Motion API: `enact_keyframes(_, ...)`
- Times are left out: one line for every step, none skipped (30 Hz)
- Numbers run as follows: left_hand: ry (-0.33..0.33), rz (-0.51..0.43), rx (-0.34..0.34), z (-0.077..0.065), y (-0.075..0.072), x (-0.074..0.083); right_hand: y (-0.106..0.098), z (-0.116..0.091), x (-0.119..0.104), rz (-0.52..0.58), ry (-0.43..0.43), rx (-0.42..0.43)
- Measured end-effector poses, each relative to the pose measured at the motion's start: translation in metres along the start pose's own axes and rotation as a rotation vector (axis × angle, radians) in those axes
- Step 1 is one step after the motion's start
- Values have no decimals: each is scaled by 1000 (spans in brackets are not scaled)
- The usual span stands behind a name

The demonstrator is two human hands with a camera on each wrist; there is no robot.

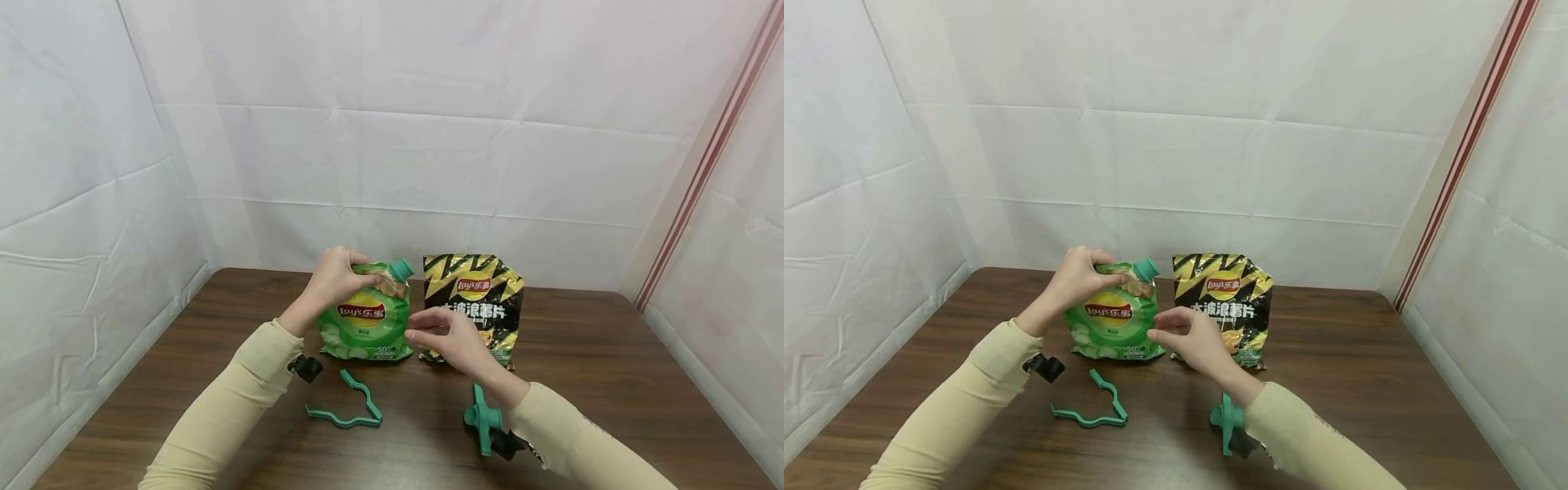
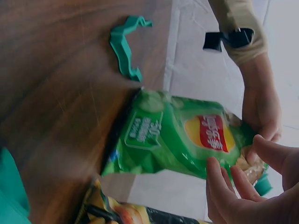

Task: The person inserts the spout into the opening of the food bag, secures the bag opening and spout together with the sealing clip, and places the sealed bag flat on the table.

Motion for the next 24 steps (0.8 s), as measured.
enact_keyframes(0, -2, -1, 0, 0, 0, 2, -1, 1, -4, 0, -7)
enact_keyframes(0, -5, -1, -1, 0, 0, 4, -2, 2, -10, 2, -10)
enact_keyframes(1, -6, -4, -1, -1, 0, 5, -4, 4, -11, 6, -12)
enact_keyframes(1, -7, -5, -1, -1, 0, 7, -4, 5, -13, 10, -12)
enact_keyframes(3, -8, -5, -1, -1, 0, 8, -5, 6, -13, 12, -12)
enact_keyframes(5, -8, -3, -1, -1, 0, 10, -6, 8, -17, 12, -12)
enact_keyframes(7, -8, -2, -1, -1, 0, 12, -6, 9, -14, 12, -17)
enact_keyframes(8, -8, -1, -1, -1, 0, 15, -7, 11, -4, 14, -26)
enact_keyframes(9, -7, 0, -1, -1, 0, 17, -7, 13, -3, 15, -37)
enact_keyframes(11, -5, 2, -1, -2, 0, 19, -8, 15, 3, 21, -49)
enact_keyframes(12, -4, 3, -1, -2, 0, 21, -8, 17, 5, 23, -59)
enact_keyframes(13, -3, 3, -1, -1, -1, 24, -9, 18, 8, 28, -70)
enact_keyframes(12, -3, 3, -1, -1, -1, 26, -9, 20, 10, 32, -81)
enact_keyframes(12, -3, 3, -1, -1, -1, 28, -10, 21, 6, 35, -91)
enact_keyframes(11, -3, 3, -1, -1, -1, 30, -10, 22, -5, 37, -97)
enact_keyframes(11, -1, 3, -1, -1, -1, 33, -11, 23, -8, 40, -106)
enact_keyframes(11, -4, 4, -1, -1, -2, 35, -11, 24, -15, 39, -115)
enact_keyframes(10, -2, 3, -1, 0, -2, 37, -11, 26, -13, 46, -127)
enact_keyframes(10, -2, 2, -1, 0, -2, 39, -11, 27, -14, 52, -137)
enact_keyframes(9, -2, 1, -1, 0, -2, 42, -11, 28, -17, 57, -149)
enact_keyframes(9, 0, 0, -1, 0, -2, 44, -11, 30, -23, 64, -160)
enact_keyframes(8, 0, -1, -1, 0, -2, 46, -11, 31, -26, 71, -170)
enact_keyframes(8, 0, -2, -1, 0, -2, 48, -12, 33, -32, 76, -178)
enact_keyframes(6, 1, -3, -1, 0, -2, 49, -12, 34, -37, 84, -185)
Point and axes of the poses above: each hand's wrist, its own z-axis towards the middle knuckle, its own y-axis out of the palm, x = y × z, the point moved 4 cm from there along z, towards the middle knuckle, and after that the axes turned 11 degrees about z, right-handed, at the moved point
